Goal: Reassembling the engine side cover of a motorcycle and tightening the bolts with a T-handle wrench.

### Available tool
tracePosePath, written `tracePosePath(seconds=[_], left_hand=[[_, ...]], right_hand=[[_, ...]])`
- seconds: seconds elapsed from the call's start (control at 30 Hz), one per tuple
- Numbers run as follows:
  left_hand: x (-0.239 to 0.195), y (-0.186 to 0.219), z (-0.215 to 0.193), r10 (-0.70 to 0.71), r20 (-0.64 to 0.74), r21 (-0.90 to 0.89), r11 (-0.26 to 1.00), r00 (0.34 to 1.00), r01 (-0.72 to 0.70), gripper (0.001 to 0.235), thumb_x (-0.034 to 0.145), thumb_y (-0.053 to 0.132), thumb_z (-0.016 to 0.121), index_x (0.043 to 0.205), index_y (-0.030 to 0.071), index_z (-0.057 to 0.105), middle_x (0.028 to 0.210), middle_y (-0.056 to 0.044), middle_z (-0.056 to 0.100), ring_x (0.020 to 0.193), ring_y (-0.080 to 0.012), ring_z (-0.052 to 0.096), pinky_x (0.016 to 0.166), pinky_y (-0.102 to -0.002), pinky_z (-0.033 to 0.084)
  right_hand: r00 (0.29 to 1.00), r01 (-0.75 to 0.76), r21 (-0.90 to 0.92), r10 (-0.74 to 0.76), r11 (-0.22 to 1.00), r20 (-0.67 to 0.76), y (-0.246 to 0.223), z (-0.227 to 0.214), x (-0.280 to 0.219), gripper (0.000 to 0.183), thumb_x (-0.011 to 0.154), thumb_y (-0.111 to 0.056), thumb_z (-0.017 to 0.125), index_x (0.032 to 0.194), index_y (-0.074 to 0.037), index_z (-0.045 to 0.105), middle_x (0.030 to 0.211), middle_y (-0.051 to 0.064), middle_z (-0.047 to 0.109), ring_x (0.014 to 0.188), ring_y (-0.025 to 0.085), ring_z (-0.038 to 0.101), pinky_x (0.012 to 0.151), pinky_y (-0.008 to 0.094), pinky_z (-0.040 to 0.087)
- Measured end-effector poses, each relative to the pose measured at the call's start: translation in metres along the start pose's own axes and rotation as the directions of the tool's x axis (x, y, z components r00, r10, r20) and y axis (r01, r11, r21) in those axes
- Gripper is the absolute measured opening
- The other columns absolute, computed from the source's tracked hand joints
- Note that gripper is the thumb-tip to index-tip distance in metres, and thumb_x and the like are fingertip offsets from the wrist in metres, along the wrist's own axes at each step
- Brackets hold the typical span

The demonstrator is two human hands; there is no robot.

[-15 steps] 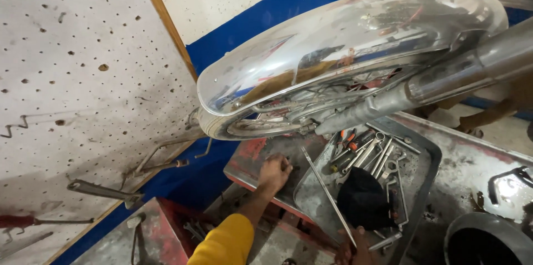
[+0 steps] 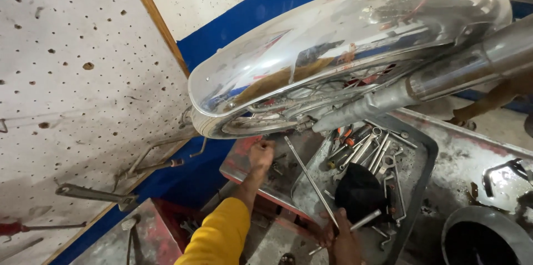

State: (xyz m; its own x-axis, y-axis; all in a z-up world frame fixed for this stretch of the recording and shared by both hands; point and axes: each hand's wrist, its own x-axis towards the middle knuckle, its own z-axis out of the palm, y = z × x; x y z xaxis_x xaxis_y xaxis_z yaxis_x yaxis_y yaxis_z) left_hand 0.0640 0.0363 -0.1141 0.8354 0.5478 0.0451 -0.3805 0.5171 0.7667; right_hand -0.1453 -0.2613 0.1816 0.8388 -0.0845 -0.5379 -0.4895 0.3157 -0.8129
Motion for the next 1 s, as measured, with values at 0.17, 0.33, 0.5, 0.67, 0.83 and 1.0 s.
tracePosePath(seconds=[0.17, 0.33, 0.5, 0.67, 0.83, 1.0], left_hand=[[-0.083, 0.174, 0.159, -0.351, -0.121, 0.986, 0.066, 0.928, 0.154, 0.024, 0.080, 0.031, 0.081, 0.097, 0.016, 0.074, 0.097, -0.006, 0.076, 0.095, -0.0215, 0.072, 0.079, -0.037, 0.056], [-0.049, 0.101, 0.093, -0.244, 0.068, 0.990, 0.133, 0.967, -0.037, 0.006, 0.076, 0.029, 0.080, 0.080, 0.024, 0.078, 0.078, -0.003, 0.077, 0.079, -0.0180, 0.074, 0.069, -0.034, 0.055], [-0.065, 0.136, 0.102, -0.150, -0.190, 0.655, 0.717, 0.970, 0.239, 0.043, 0.101, 0.026, 0.041, 0.070, 0.012, 0.067, 0.055, -0.003, 0.063, 0.043, -0.0121, 0.053, 0.039, -0.025, 0.036], [-0.095, 0.175, 0.139, -0.393, 0.022, 0.999, 0.035, 0.919, -0.009, 0.022, 0.081, 0.030, 0.074, 0.097, 0.014, 0.076, 0.099, -0.006, 0.073, 0.091, -0.0205, 0.070, 0.084, -0.033, 0.056], [-0.102, 0.182, 0.160, -0.604, -0.051, 0.985, -0.160, 0.796, -0.058, 0.021, 0.089, 0.025, 0.074, 0.107, 0.015, 0.074, 0.108, -0.012, 0.071, 0.099, -0.0286, 0.069, 0.086, -0.040, 0.053], [-0.099, 0.146, 0.126, -0.375, -0.036, 0.990, 0.112, 0.926, 0.084, 0.015, 0.089, 0.031, 0.071, 0.089, 0.016, 0.069, 0.089, -0.003, 0.073, 0.083, -0.0168, 0.069, 0.077, -0.033, 0.053]], right_hand=[[0.999, -0.040, 0.080, 0.040, 0.996, -0.009, -0.013, 0.022, 0.001, 0.052, 0.105, -0.035, 0.046, 0.088, 0.009, 0.068, 0.046, 0.006, 0.030, 0.037, 0.017, 0.029, 0.039, 0.034, 0.028], [0.998, -0.046, 0.047, 0.048, 0.998, -0.047, -0.018, 0.023, 0.002, 0.056, 0.105, -0.036, 0.047, 0.090, 0.011, 0.072, 0.044, 0.008, 0.031, 0.036, 0.019, 0.031, 0.039, 0.034, 0.030], [0.994, -0.087, 0.060, 0.091, 0.994, -0.066, -0.015, 0.017, 0.003, 0.056, 0.106, -0.037, 0.046, 0.092, 0.009, 0.074, 0.046, 0.008, 0.027, 0.039, 0.020, 0.030, 0.040, 0.034, 0.029], [0.995, -0.089, 0.048, 0.091, 0.995, -0.035, -0.014, 0.016, 0.003, 0.055, 0.105, -0.035, 0.048, 0.092, 0.013, 0.072, 0.047, 0.010, 0.030, 0.040, 0.020, 0.031, 0.041, 0.035, 0.029], [0.992, -0.110, 0.056, 0.114, 0.992, -0.057, -0.018, 0.017, -0.005, 0.054, 0.107, -0.034, 0.047, 0.091, 0.012, 0.071, 0.048, 0.009, 0.028, 0.041, 0.020, 0.029, 0.043, 0.036, 0.028], [0.993, -0.106, 0.083, 0.109, 0.991, -0.034, -0.016, 0.005, -0.007, 0.056, 0.105, -0.038, 0.047, 0.093, 0.011, 0.071, 0.047, 0.009, 0.031, 0.038, 0.020, 0.030, 0.040, 0.035, 0.028]])
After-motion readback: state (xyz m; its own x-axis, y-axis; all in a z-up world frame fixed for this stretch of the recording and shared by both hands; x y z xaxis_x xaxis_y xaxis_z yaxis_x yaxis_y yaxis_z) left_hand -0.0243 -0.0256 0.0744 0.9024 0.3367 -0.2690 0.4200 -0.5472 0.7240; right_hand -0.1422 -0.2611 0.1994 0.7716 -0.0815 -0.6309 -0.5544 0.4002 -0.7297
